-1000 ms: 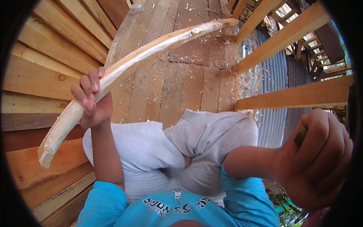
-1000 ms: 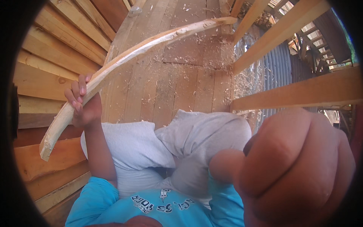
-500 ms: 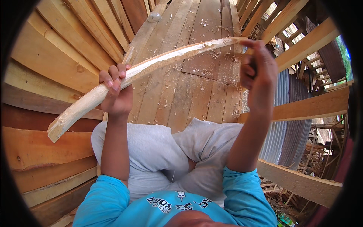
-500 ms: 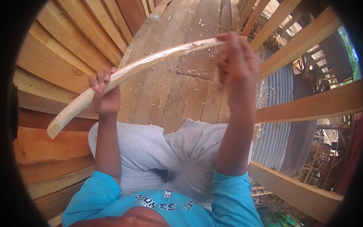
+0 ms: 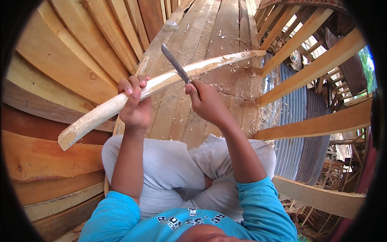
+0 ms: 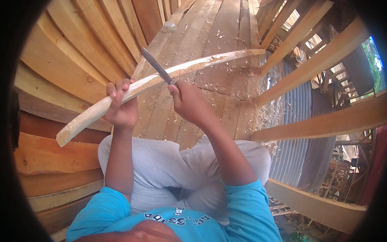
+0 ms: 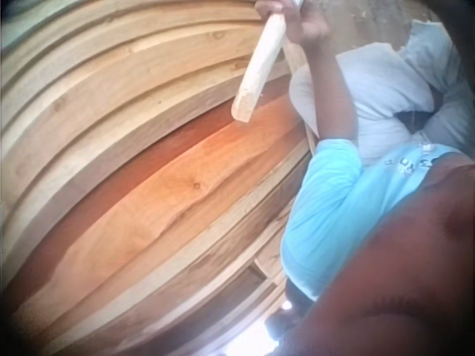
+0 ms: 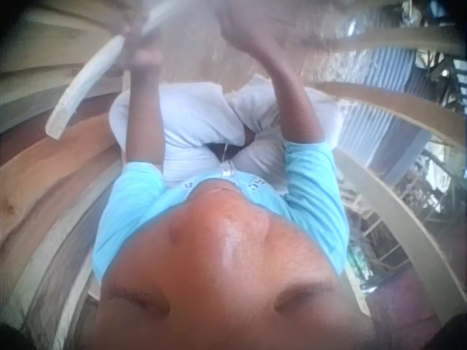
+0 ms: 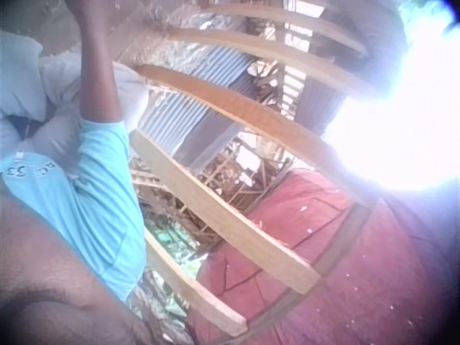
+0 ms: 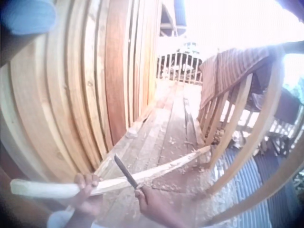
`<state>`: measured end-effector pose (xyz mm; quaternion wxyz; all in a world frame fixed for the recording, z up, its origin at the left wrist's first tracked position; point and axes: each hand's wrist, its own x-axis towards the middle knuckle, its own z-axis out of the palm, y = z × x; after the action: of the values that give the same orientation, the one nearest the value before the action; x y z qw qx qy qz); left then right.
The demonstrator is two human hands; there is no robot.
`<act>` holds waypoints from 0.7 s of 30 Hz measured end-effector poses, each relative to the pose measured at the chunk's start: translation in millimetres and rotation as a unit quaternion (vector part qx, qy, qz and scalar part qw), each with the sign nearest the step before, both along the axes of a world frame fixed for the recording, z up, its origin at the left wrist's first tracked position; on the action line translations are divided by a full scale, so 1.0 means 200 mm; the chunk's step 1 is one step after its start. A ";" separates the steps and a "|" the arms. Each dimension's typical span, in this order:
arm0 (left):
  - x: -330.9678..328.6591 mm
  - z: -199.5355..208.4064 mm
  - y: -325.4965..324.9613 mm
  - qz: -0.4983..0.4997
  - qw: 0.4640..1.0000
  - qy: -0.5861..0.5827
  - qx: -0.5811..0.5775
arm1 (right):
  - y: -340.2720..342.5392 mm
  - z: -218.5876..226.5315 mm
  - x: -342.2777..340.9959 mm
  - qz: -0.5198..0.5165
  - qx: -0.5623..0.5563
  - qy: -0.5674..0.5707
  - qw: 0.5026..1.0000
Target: The person carves a long piece of wood using a knife, removing shavings and shaping the surface. The person holds the wood with one hand and uses the knife with the other to shave off thin layers.
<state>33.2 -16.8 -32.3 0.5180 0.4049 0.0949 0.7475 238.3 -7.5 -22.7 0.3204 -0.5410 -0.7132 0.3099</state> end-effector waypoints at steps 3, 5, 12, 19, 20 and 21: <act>0.01 0.02 -0.01 0.001 1.000 -0.017 -0.021 | 0.03 -0.02 0.04 -0.043 -0.005 0.040 0.998; 0.01 0.04 -0.01 0.001 1.000 -0.009 -0.001 | 0.07 -0.06 0.06 -0.137 -0.007 0.093 0.986; 0.02 0.06 -0.02 -0.023 0.996 0.059 0.060 | 0.13 -0.03 0.18 -0.216 -0.179 0.365 0.888; 0.07 0.08 -0.07 -0.005 0.995 0.076 0.067 | 0.10 0.01 0.19 -0.231 -0.152 0.381 0.882; 0.07 0.09 -0.07 -0.001 0.994 0.081 0.069 | 0.10 0.01 0.19 -0.228 -0.152 0.393 0.877; 0.07 0.09 -0.08 -0.001 0.994 0.085 0.071 | 0.10 0.01 0.19 -0.223 -0.153 0.406 0.873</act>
<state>47.5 -32.6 -14.3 0.4790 0.5027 0.0843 0.7147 276.0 11.7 -20.4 0.5559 -0.5540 -0.3245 0.5280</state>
